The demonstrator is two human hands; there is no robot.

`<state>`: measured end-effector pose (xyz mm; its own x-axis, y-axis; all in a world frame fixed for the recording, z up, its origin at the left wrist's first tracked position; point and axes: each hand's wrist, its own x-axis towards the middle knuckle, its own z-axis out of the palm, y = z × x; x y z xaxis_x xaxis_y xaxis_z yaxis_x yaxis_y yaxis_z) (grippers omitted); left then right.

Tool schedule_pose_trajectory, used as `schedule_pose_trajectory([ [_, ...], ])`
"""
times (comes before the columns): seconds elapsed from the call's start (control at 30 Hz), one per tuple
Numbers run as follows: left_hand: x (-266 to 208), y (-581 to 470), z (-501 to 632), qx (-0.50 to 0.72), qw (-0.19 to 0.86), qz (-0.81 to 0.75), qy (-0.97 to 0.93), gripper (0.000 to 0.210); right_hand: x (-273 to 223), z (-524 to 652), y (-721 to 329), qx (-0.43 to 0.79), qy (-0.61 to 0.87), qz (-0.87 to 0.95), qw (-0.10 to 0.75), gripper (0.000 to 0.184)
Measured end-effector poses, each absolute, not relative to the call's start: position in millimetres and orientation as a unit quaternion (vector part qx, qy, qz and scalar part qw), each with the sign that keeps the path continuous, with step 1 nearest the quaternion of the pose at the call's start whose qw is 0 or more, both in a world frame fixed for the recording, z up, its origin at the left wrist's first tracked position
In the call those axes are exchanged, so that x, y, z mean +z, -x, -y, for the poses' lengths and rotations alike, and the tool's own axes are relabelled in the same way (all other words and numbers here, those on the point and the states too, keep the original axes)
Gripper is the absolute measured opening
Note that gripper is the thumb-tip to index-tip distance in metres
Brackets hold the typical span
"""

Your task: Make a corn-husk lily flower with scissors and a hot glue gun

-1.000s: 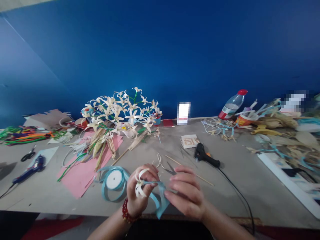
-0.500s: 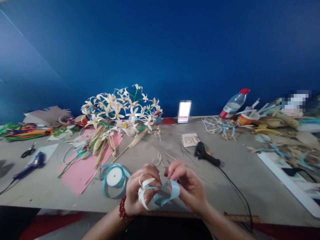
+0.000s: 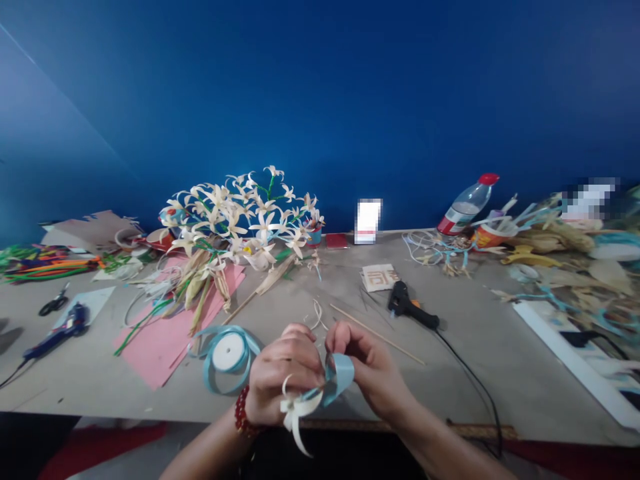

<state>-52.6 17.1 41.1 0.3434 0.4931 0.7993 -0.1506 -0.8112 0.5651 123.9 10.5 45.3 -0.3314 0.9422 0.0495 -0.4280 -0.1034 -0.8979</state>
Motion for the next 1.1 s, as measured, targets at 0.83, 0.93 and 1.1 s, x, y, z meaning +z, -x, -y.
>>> schedule_pose_trajectory([
  [0.83,43.5,58.7,-19.3,0.547,0.235,-0.073,-0.800,0.021,40.7,-5.5,-115.8,0.836,0.284,0.290,0.368,0.020],
  [0.93,44.3,58.0,-19.1,0.549,0.237,-0.075,-0.798,0.020,41.6,-5.9,-115.9,0.839,0.286,0.285,0.364,0.022],
  [1.1,43.2,61.2,-19.2,0.535,0.233,-0.085,-0.807,0.019,43.6,-7.1,-115.5,0.843,0.283,0.273,0.367,0.020],
])
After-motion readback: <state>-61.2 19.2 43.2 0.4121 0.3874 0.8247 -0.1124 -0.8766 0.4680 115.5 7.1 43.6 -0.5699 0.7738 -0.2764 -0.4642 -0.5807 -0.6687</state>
